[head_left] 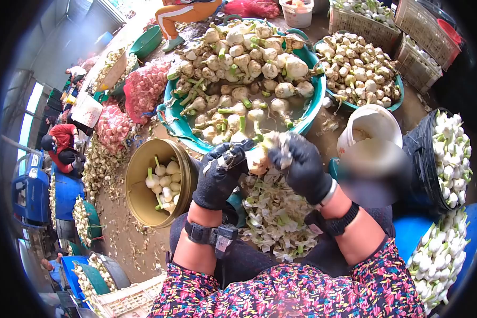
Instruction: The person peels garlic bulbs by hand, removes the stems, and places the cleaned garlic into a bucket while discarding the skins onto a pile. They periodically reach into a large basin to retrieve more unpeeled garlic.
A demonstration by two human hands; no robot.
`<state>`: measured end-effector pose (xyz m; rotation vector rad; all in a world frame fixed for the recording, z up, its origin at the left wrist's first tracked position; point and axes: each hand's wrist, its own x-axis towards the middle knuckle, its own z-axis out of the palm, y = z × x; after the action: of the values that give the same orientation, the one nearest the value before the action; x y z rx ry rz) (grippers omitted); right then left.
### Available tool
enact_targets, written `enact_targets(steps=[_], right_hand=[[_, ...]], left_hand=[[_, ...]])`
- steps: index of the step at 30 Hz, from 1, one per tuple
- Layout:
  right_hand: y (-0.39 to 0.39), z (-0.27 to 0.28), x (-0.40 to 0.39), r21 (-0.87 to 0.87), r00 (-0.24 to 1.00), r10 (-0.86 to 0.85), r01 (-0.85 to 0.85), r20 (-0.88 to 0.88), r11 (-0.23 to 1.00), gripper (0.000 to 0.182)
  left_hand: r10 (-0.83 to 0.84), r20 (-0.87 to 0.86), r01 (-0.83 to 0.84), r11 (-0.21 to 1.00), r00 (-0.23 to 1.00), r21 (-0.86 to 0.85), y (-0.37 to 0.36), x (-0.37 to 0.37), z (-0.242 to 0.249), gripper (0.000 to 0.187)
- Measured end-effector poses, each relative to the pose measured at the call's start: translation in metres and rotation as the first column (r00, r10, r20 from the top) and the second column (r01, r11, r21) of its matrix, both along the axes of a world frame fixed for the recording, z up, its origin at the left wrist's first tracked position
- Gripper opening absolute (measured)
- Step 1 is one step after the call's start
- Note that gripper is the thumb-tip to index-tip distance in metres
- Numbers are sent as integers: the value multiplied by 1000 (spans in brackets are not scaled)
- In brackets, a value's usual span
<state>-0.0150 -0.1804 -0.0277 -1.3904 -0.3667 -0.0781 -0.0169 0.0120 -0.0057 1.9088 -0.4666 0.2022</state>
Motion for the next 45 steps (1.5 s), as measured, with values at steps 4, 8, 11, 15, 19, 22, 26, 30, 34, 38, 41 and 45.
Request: enact_targets(steps=[4,8,11,15,19,22,26,30,34,38,41,45], right_hand=[[5,1,-21,-579,862,475,-299,177,759,16],[2,-30,-22,-822,900,409,-343,-149,454,25],[-5,19,-11,-611,933,-5,-231,-360,757,41],[9,2,-14,113,953,86,-55,-292,992,60],[-14,14,-1,285,837,68,107,-543,953,39],[-70,14,23,769,827,84,474,-556,429,30],[-91,14,18,728,800,63,506,-596,462,31],[-65,8,11,652,779,89,450,-621,609,24],[-61,16,10,544,796,52,362,-603,757,21],[-51,18,10,284,836,31,150,-547,947,43],[-30,33,2,56,927,35,-15,-374,998,69],[-14,-2,9,-59,966,137,-153,-220,986,62]], left_hand=[[-13,160,-32,962,987,270,12,2,9,22],[-44,154,29,995,987,96,14,7,-18,25],[-78,-361,-82,910,929,-407,5,4,-17,30],[-194,347,39,912,918,408,-9,6,-3,33],[-265,-473,7,877,840,-480,-9,1,6,30],[-49,-288,18,994,957,-109,8,28,9,34],[-194,-190,228,957,962,177,10,89,-26,30],[-172,-365,376,690,915,618,-24,127,-36,44],[-140,-323,337,621,936,707,-19,145,-67,20],[-160,-365,276,915,917,293,-12,107,-18,36],[-352,-365,371,928,862,-18,-19,51,19,27],[-314,-484,207,943,817,-262,-20,6,29,27]])
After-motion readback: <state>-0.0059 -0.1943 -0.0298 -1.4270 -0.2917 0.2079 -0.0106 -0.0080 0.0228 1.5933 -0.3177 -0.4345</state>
